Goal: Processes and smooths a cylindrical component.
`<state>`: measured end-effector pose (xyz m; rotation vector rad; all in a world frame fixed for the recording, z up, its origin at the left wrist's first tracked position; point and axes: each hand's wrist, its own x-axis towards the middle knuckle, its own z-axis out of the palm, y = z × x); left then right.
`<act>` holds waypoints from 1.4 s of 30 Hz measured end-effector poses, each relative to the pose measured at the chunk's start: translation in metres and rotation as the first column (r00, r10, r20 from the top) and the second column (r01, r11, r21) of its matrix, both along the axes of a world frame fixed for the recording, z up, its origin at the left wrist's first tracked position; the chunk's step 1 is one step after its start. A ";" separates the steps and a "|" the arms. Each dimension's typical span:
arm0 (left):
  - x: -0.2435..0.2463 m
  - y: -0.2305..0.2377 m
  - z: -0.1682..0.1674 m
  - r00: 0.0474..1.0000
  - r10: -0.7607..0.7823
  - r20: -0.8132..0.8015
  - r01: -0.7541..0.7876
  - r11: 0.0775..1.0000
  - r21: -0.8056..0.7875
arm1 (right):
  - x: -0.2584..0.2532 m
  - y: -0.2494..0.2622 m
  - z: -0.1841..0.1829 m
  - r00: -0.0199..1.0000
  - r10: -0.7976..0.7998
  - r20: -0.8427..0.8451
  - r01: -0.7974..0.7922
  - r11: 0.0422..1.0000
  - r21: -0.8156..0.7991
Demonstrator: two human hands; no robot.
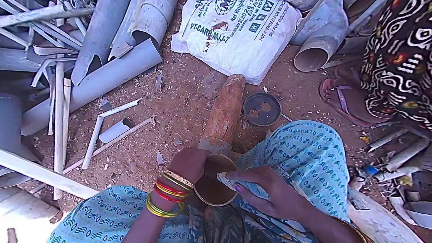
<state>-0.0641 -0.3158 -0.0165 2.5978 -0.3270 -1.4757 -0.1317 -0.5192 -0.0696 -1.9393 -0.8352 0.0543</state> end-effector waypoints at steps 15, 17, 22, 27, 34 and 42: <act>0.000 -0.001 0.001 1.000 -0.001 -0.010 0.001 1.000 0.026 | 0.003 -0.003 -0.002 0.991 0.015 -0.134 -0.014 1.000 0.004; 0.000 -0.001 0.001 1.000 0.000 -0.008 0.000 1.000 0.024 | 0.004 -0.004 -0.002 0.989 0.031 -0.142 -0.030 0.999 0.010; 0.000 -0.001 0.001 1.000 0.013 -0.019 -0.012 0.999 0.037 | 0.004 -0.004 -0.001 0.987 -0.012 -0.161 0.011 1.000 -0.005; 0.001 -0.001 0.002 1.000 0.004 -0.019 -0.004 0.999 0.033 | 0.009 -0.011 0.002 0.980 0.158 -0.122 -0.157 0.987 0.021; 0.004 0.005 -0.001 0.999 0.001 -0.034 -0.001 1.000 0.000 | 0.019 -0.070 0.031 0.947 0.187 -0.262 -0.112 0.955 0.275; 0.004 -0.008 0.024 0.998 -0.018 -0.057 0.018 1.000 0.010 | 0.000 -0.120 0.112 0.726 -0.677 -0.122 0.605 0.544 0.582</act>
